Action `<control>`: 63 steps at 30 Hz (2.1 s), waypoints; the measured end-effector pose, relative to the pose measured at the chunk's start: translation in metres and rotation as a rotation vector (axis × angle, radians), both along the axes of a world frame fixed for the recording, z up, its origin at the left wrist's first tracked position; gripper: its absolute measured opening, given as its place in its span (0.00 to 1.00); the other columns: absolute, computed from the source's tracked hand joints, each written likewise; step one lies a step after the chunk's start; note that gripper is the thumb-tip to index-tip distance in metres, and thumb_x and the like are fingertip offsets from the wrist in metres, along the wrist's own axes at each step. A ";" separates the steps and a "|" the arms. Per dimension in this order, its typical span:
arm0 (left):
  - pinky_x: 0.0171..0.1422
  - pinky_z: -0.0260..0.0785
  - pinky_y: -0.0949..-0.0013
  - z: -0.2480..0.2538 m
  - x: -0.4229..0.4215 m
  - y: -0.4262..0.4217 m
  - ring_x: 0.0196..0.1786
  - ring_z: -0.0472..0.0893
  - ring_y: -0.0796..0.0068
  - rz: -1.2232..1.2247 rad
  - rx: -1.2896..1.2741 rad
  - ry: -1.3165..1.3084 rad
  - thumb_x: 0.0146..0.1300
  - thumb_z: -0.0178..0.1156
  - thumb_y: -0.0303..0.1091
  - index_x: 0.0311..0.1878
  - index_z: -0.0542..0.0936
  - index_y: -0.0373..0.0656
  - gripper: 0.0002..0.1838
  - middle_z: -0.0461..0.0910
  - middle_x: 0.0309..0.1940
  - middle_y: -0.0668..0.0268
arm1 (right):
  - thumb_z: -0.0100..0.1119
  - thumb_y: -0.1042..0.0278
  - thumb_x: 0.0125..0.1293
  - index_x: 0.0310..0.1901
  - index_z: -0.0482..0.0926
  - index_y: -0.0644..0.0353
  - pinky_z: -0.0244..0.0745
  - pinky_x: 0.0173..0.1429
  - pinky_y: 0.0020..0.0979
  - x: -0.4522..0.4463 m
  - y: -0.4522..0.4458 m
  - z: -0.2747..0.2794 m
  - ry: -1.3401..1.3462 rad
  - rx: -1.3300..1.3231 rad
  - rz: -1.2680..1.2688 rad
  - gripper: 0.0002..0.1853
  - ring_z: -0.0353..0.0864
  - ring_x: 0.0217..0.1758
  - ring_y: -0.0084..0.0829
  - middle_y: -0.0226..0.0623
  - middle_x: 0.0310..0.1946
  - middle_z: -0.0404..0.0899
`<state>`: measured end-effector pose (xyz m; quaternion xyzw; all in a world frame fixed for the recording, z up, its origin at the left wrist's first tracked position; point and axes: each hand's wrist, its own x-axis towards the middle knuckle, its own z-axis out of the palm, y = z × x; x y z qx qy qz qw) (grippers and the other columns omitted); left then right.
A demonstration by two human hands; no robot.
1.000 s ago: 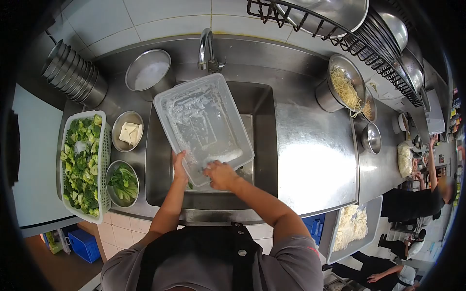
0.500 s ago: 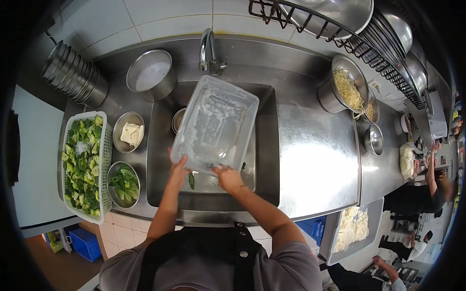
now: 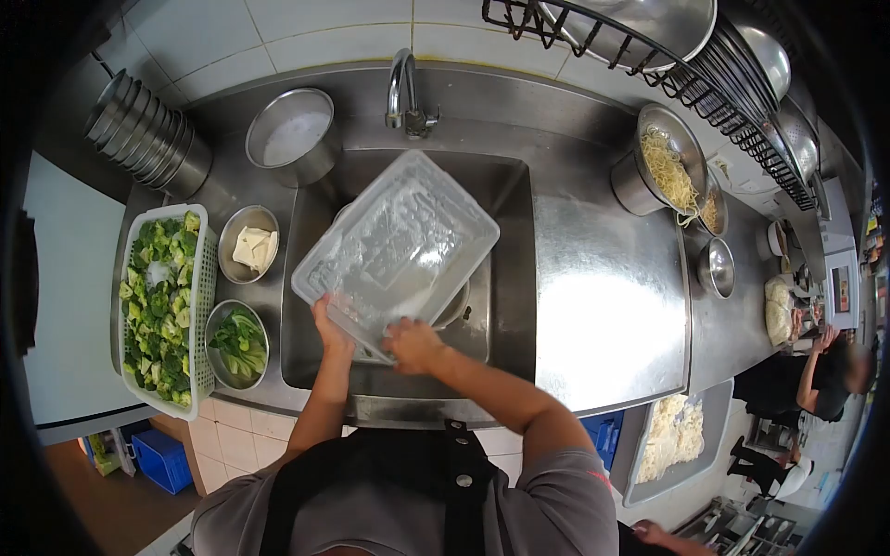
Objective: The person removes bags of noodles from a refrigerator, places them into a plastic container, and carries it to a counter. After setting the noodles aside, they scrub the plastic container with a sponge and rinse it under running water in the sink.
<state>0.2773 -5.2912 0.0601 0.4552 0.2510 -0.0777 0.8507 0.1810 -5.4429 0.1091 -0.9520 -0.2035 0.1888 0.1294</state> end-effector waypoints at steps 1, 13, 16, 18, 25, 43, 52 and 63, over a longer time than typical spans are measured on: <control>0.34 0.68 0.62 0.002 0.001 -0.002 0.36 0.75 0.67 0.000 -0.002 0.005 0.57 0.54 0.47 0.46 0.70 0.50 0.17 0.74 0.34 0.67 | 0.68 0.55 0.44 0.44 0.79 0.47 0.69 0.55 0.43 0.000 -0.011 0.002 -0.050 -0.041 0.018 0.22 0.70 0.56 0.38 0.32 0.49 0.73; 0.51 0.64 0.60 0.027 0.038 0.013 0.50 0.73 0.67 -0.253 -0.036 -0.169 0.56 0.52 0.52 0.54 0.71 0.43 0.28 0.75 0.48 0.65 | 0.49 0.67 0.60 0.55 0.73 0.43 0.65 0.63 0.48 0.011 -0.172 -0.003 -0.315 -0.396 -0.080 0.19 0.64 0.65 0.45 0.39 0.60 0.68; 0.50 0.65 0.58 0.028 0.037 0.010 0.51 0.73 0.65 -0.258 0.001 -0.149 0.56 0.53 0.51 0.56 0.69 0.45 0.28 0.74 0.50 0.66 | 0.52 0.65 0.58 0.51 0.75 0.47 0.70 0.59 0.40 0.006 -0.171 -0.005 -0.288 -0.409 -0.182 0.17 0.69 0.58 0.46 0.42 0.57 0.70; 0.48 0.66 0.56 0.029 0.033 0.006 0.51 0.73 0.64 -0.260 -0.005 -0.117 0.56 0.54 0.50 0.57 0.66 0.48 0.27 0.73 0.50 0.66 | 0.59 0.58 0.55 0.52 0.74 0.49 0.70 0.59 0.41 0.003 -0.155 -0.010 -0.128 -0.329 -0.144 0.21 0.70 0.56 0.48 0.44 0.56 0.70; 0.43 0.68 0.56 -0.002 0.017 -0.001 0.45 0.73 0.66 -0.330 -0.090 0.114 0.53 0.56 0.50 0.52 0.70 0.50 0.24 0.73 0.44 0.67 | 0.64 0.51 0.53 0.37 0.82 0.55 0.69 0.52 0.42 0.005 -0.082 0.013 0.320 0.424 -0.226 0.17 0.75 0.46 0.45 0.44 0.41 0.77; 0.41 0.70 0.57 0.001 0.016 -0.009 0.41 0.74 0.65 -0.168 -0.230 0.085 0.51 0.58 0.45 0.48 0.71 0.47 0.22 0.72 0.38 0.65 | 0.49 0.74 0.58 0.66 0.63 0.47 0.64 0.64 0.56 0.040 -0.025 -0.035 0.081 0.039 -0.025 0.31 0.62 0.64 0.66 0.55 0.70 0.49; 0.44 0.70 0.61 -0.002 0.021 0.000 0.39 0.75 0.64 -0.206 -0.209 0.105 0.50 0.59 0.46 0.48 0.72 0.44 0.23 0.73 0.37 0.63 | 0.58 0.53 0.57 0.72 0.43 0.61 0.66 0.57 0.63 0.049 -0.049 -0.037 0.024 -0.343 -0.198 0.47 0.45 0.71 0.64 0.48 0.74 0.33; 0.49 0.71 0.57 0.012 0.016 0.009 0.44 0.76 0.60 -0.281 -0.339 0.251 0.52 0.57 0.47 0.54 0.72 0.43 0.27 0.75 0.43 0.60 | 0.49 0.72 0.56 0.50 0.76 0.61 0.75 0.46 0.49 0.118 -0.119 -0.013 -0.193 -0.009 -0.752 0.19 0.79 0.42 0.56 0.56 0.42 0.78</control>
